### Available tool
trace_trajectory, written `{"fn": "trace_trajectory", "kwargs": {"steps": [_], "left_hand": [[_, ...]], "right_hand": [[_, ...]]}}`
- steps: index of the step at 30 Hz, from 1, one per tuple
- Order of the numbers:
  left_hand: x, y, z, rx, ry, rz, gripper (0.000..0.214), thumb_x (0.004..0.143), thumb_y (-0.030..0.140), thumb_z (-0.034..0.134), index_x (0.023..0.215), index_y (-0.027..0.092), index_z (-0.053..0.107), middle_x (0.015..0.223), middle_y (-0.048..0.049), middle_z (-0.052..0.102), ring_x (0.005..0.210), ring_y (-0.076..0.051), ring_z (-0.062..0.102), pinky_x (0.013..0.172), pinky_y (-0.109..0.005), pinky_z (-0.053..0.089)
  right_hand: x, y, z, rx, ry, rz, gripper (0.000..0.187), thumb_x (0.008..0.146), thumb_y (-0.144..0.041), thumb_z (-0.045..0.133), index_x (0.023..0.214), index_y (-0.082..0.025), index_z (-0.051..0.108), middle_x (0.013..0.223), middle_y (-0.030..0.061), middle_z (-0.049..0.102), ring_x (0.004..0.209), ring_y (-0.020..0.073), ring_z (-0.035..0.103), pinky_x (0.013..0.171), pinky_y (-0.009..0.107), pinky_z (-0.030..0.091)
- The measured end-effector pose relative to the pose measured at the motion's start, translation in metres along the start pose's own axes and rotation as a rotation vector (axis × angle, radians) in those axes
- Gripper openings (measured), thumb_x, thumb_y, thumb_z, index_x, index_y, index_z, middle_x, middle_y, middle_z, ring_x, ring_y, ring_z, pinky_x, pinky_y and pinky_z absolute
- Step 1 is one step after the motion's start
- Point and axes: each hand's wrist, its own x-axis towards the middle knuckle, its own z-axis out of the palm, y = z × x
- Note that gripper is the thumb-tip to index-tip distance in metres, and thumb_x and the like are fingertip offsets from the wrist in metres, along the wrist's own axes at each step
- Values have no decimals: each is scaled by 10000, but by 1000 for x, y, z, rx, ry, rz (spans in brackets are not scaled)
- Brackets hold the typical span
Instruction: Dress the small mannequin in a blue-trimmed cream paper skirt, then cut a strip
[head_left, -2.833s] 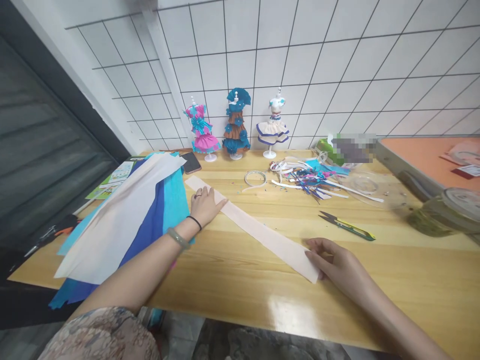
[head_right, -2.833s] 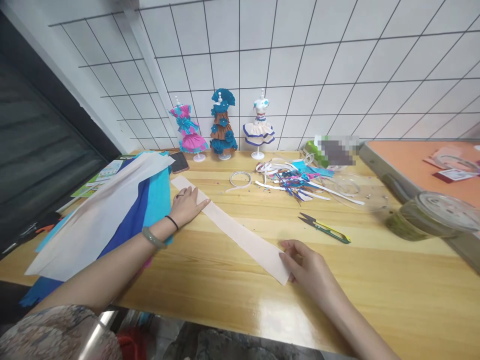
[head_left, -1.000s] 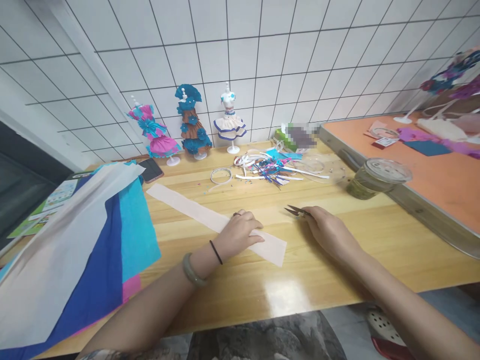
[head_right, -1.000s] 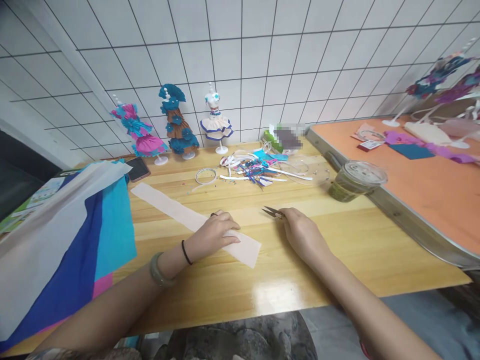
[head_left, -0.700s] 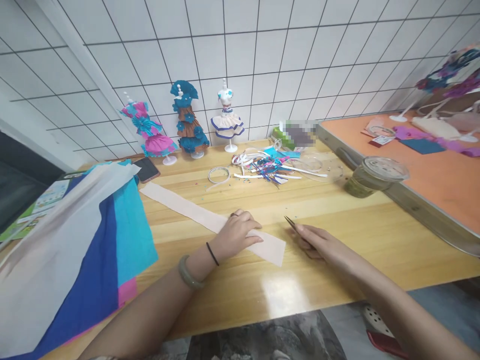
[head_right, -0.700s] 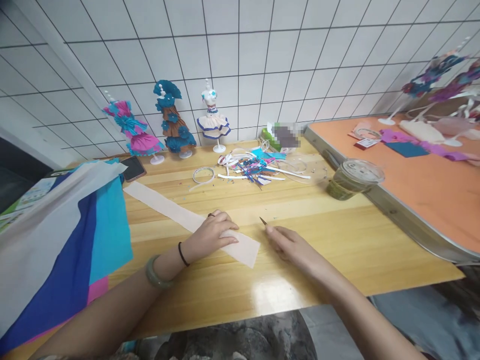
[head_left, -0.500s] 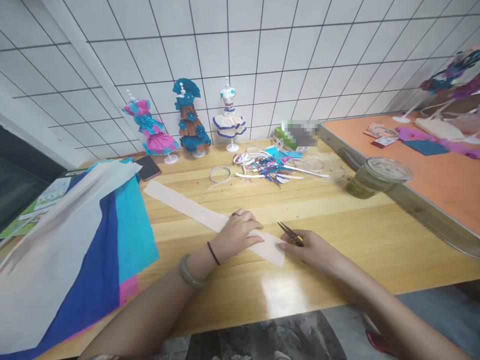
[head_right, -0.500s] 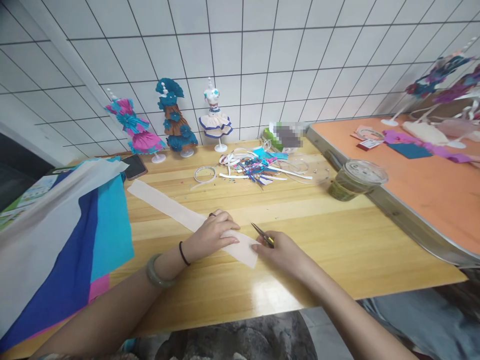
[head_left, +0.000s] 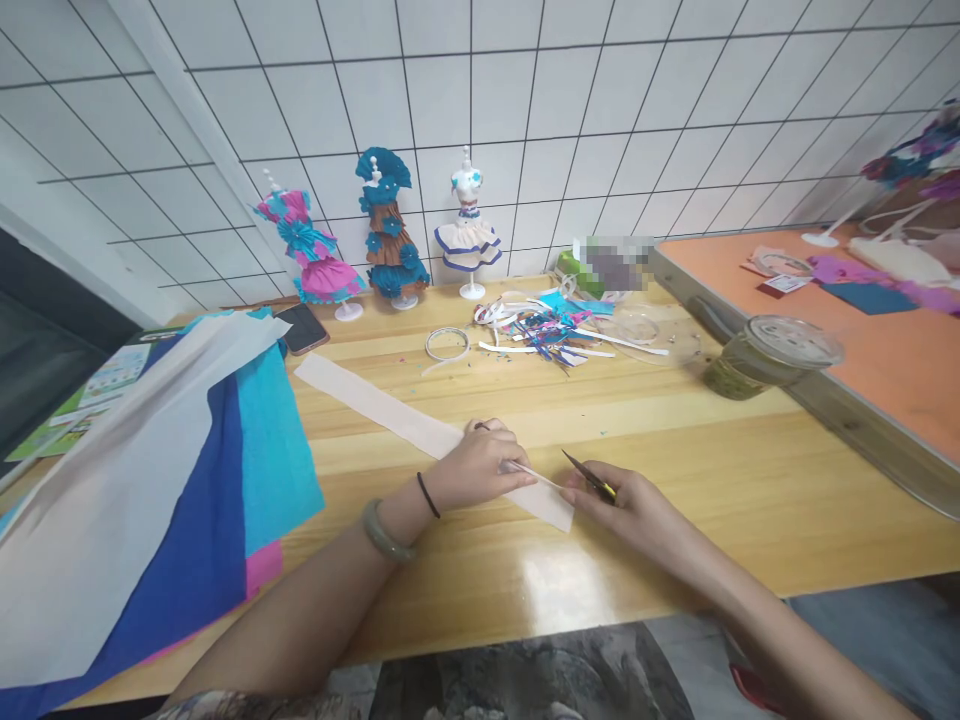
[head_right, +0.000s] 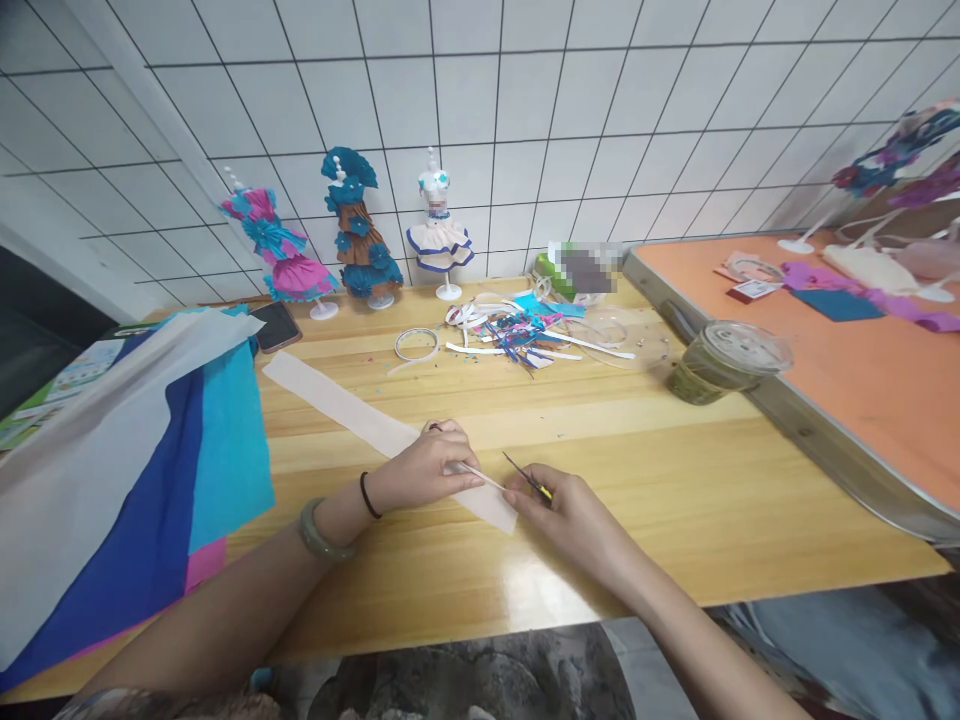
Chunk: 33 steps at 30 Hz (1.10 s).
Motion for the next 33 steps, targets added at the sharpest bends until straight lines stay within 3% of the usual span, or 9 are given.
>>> {"fn": "trace_trajectory", "kwargs": {"steps": [4,9,13,18,33], "left_hand": [[1,3,-6,-39,-29,-46,105,791,277,615,771,200,683,830,-5,689,947,-180,547,887,-327,326],[4,7,-13,-81,-83,-90,135,783,291,590,810,210,694,882,13,710,968,-167,568,921,-286,335],[7,8,-14,-81,-108,-108,178,801,324,556,822,222,700,897,27,715,953,-165,576,922,-286,333],[9,8,-12,-70,-116,-121,179,797,325,554,782,210,690,841,27,707,910,-156,579,904,-283,338],[9,6,-11,-61,-119,-108,155,771,332,596,797,216,696,877,23,701,972,-175,557,901,-282,345]], "right_hand": [[-7,-5,-16,21,-6,-5,370,883,-514,415,998,-187,546,990,77,651,939,233,581,814,302,432],[-19,-10,-32,-65,-126,67,437,921,-554,282,894,-209,549,933,63,659,890,236,598,802,320,425],[-21,-6,-32,-90,-141,47,427,914,-565,305,936,-216,550,935,56,644,883,229,590,777,319,418],[-22,-3,-31,-116,-133,73,443,916,-572,284,853,-208,530,832,47,616,807,217,586,736,319,414],[-14,-8,-34,-108,-201,12,478,897,-572,331,894,-195,625,875,61,680,812,234,595,752,329,440]]}}
